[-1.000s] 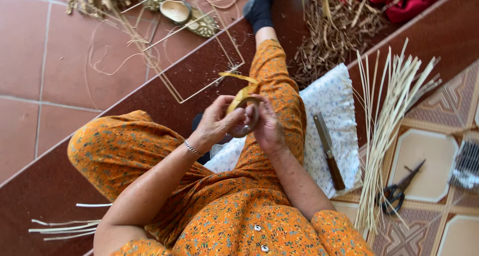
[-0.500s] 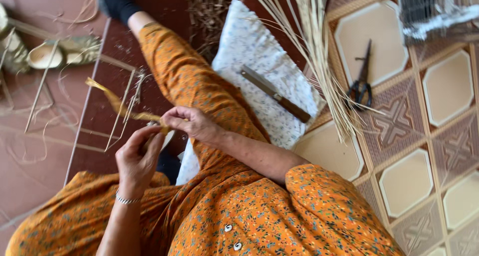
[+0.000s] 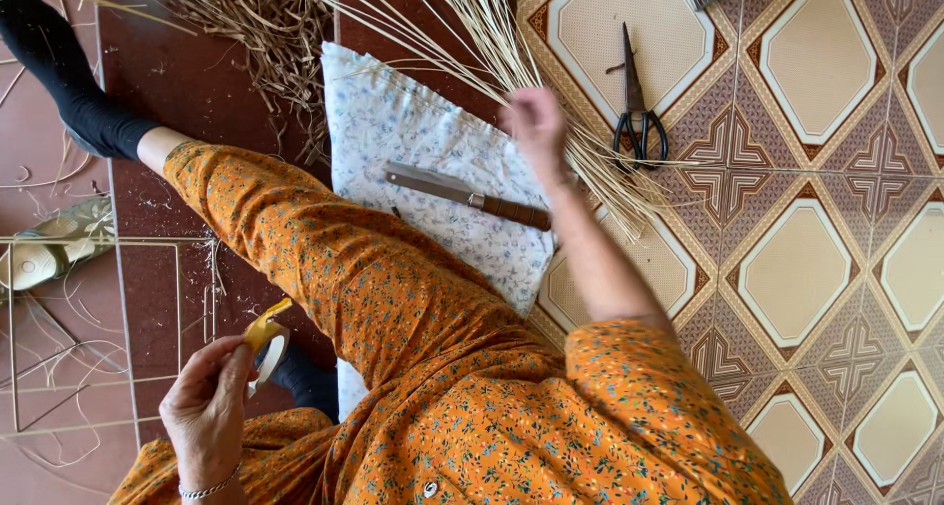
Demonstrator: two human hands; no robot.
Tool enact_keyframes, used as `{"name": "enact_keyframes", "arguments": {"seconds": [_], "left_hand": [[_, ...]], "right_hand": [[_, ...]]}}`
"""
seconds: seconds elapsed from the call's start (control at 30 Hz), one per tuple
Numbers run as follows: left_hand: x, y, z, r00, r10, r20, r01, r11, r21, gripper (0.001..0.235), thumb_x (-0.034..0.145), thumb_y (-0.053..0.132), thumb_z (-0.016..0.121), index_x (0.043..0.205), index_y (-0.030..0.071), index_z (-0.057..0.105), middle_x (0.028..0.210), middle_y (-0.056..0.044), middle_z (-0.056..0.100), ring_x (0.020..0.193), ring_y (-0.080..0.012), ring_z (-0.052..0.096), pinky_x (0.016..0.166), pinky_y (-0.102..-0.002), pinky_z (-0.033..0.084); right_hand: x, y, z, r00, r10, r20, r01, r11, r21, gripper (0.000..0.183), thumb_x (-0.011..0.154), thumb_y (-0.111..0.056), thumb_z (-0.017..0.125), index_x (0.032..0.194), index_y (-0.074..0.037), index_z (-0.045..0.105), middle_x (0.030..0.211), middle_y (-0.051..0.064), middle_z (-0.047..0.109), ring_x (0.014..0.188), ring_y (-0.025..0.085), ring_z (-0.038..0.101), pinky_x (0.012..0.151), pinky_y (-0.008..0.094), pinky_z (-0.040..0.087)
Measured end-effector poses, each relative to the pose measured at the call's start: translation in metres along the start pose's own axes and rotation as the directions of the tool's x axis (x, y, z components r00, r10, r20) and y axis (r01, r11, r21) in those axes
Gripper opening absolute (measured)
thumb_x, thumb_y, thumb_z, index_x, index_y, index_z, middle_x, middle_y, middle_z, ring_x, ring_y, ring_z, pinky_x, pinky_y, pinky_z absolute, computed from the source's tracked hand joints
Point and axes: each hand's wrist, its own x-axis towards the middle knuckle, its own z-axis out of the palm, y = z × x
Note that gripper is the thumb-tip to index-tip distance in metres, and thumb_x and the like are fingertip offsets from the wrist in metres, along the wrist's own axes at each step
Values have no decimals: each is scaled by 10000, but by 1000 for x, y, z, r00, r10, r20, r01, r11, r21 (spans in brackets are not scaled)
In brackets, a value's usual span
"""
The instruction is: The person sits on the floor and uses a knife to scrape and split dried plant stalks into thin strips. They gather the processed strips into a bundle, then use scissors to cut a piece of tape and wrap it around the bundle to secure it.
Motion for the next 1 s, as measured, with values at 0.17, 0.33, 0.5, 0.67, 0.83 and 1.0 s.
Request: {"name": "enact_keyframes", "arguments": {"seconds": [0.17,0.33,0.5,0.67,0.83,1.0], "left_hand": [[6,-1,3,1000,-15,25,15,1000,12,196,1005,56,699,1196,31,732,923,20,681,752,-4,568,609,-149,431],[10,2,8,1000,-7,30,5,998,66,200,1006,59,700,1200,27,734,897,8,672,731,-16,564,591,-163,429],[10,5,11,1000,-13,25,11,997,76,215,979,63,692,1189,34,723,915,3,706,742,-21,601,596,-167,449],[10,6,14,1000,8,25,-10,995,101,196,986,79,710,1168,11,733,916,-20,688,757,-54,596,632,-198,473],[11,5,12,999,35,-5,-35,999,-8,192,970,98,708,1138,5,719,963,6,704,821,-48,624,711,-197,528],[7,5,4,998,59,-36,-64,989,-136,166,1002,107,699,1138,19,736,918,2,696,787,-44,586,666,-206,492]], "right_hand": [[27,45,-177,950,236,-204,-288,412,-864,367,778,66,756,1080,-96,627,1217,154,588,1112,288,582,967,438,490],[33,53,-210,762,574,-300,-451,139,-881,633,751,76,767,1301,-53,479,1284,196,543,1163,342,552,1015,476,475],[54,48,-216,822,517,-237,-375,179,-909,700,775,73,791,1354,-16,408,1285,236,514,1123,356,577,962,483,520],[79,36,-231,993,-57,108,116,166,-979,959,671,87,838,1524,-3,409,1219,282,605,1032,397,626,880,556,527],[98,-18,-195,988,-136,77,122,369,-921,487,910,-249,872,1312,-127,625,976,124,684,839,338,628,674,475,494],[20,-81,-112,788,105,607,-299,927,228,729,963,-612,695,1420,-80,495,738,-42,459,624,80,430,576,257,349]]}}
